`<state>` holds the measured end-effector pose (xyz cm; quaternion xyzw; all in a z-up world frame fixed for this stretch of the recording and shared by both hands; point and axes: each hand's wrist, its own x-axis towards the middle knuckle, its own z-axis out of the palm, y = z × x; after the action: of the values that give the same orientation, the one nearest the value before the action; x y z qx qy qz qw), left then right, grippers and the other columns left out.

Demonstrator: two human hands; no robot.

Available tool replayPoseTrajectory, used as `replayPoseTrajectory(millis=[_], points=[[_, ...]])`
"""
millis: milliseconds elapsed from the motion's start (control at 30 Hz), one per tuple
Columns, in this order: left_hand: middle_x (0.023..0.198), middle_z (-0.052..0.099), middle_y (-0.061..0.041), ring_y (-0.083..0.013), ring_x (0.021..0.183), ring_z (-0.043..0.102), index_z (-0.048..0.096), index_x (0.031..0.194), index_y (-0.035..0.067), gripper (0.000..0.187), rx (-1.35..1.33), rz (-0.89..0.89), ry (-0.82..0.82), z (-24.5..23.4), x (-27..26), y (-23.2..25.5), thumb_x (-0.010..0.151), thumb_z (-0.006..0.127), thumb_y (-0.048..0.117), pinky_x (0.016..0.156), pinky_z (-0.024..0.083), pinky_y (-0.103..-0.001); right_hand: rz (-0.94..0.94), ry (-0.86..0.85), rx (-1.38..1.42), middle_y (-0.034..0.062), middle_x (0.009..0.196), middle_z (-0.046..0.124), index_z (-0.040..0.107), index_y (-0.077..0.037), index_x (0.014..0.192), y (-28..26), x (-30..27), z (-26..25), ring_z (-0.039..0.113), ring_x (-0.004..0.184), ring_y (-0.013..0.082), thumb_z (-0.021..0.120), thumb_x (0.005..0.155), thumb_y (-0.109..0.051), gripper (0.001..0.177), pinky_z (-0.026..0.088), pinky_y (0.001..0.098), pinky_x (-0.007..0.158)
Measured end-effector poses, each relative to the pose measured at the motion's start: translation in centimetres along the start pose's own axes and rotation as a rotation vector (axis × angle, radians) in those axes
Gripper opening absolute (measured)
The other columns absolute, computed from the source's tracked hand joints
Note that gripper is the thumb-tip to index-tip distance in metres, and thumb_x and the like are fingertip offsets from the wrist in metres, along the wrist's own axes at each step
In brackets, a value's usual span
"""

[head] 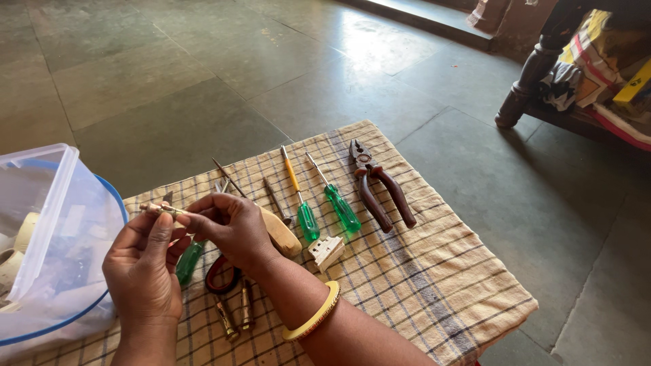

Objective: The person assembles small brass electrical components on a checkered mat on the floor. They pick up brass pieces, fit them together, and use a screwdriver to tighten them. Tools including pliers and scissors are visible on the mat.

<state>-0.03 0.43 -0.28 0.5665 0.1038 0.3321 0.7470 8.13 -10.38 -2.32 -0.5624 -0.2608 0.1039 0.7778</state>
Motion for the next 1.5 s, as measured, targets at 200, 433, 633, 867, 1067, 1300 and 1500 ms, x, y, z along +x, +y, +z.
replayPoseTrajectory(millis=[200,433,633,867,1067,1300,1500], points=[[0.094,0.071,-0.004,-0.0103,0.085,0.068,0.07,0.119,0.001,0.025,0.029,0.002,0.003,-0.2,0.1,-0.3,0.101,0.073,0.02,0.076,0.058,-0.025,-0.005,-0.075,-0.137,0.0093,0.094,0.078,0.077,0.0,0.105,-0.8,-0.5,0.0,0.074,0.087,0.0123,0.08,0.092,-0.021,0.025,0.063,0.0282,0.081],[0.098,0.073,-0.007,-0.0116,0.088,0.07,0.07,0.12,0.0,0.026,0.06,-0.008,0.003,0.2,0.1,0.0,0.1,0.072,0.016,0.076,0.06,-0.026,-0.004,-0.026,-0.158,0.0082,0.097,0.078,0.076,-0.001,0.111,-0.4,-0.3,0.1,0.075,0.089,0.0119,0.077,0.094,-0.019,0.025,0.064,0.0274,0.083],[0.104,0.074,-0.008,-0.0125,0.089,0.07,0.07,0.122,-0.001,0.025,0.092,-0.032,-0.004,0.5,0.0,0.4,0.097,0.069,0.006,0.078,0.06,-0.026,0.015,0.01,-0.084,0.0094,0.1,0.077,0.074,0.0,0.116,0.4,0.0,0.2,0.073,0.088,0.0122,0.073,0.097,-0.014,0.024,0.063,0.0274,0.081],[0.107,0.074,-0.01,-0.0121,0.092,0.07,0.07,0.123,-0.003,0.03,0.068,-0.031,-0.038,0.4,0.2,0.1,0.093,0.071,-0.001,0.084,0.061,-0.025,-0.014,0.048,-0.055,0.0076,0.099,0.077,0.074,0.0,0.118,0.7,0.1,0.2,0.071,0.086,0.0108,0.072,0.098,-0.013,0.024,0.061,0.0259,0.079],[0.106,0.075,-0.01,-0.0132,0.093,0.072,0.069,0.121,-0.002,0.03,0.035,-0.053,-0.041,0.3,0.3,-0.1,0.091,0.072,-0.001,0.084,0.061,-0.025,-0.038,0.056,-0.061,0.0082,0.099,0.077,0.075,0.0,0.118,0.5,0.1,0.2,0.071,0.087,0.0111,0.073,0.097,-0.012,0.024,0.061,0.0263,0.08],[0.104,0.074,-0.01,-0.0128,0.09,0.07,0.068,0.12,-0.002,0.026,0.018,-0.024,-0.051,0.2,0.1,-0.2,0.096,0.073,0.007,0.082,0.06,-0.025,-0.029,0.04,-0.096,0.0082,0.101,0.078,0.076,-0.001,0.113,0.2,-0.1,0.2,0.073,0.093,0.0117,0.075,0.095,-0.012,0.021,0.061,0.0268,0.086],[0.103,0.072,-0.008,-0.0125,0.089,0.07,0.068,0.117,-0.001,0.025,0.048,0.008,-0.017,0.1,0.2,-0.6,0.095,0.075,0.009,0.082,0.06,-0.027,-0.059,0.026,-0.068,0.0078,0.103,0.078,0.076,-0.001,0.113,0.9,0.1,0.1,0.072,0.095,0.0114,0.074,0.097,-0.01,0.019,0.06,0.0269,0.088]])
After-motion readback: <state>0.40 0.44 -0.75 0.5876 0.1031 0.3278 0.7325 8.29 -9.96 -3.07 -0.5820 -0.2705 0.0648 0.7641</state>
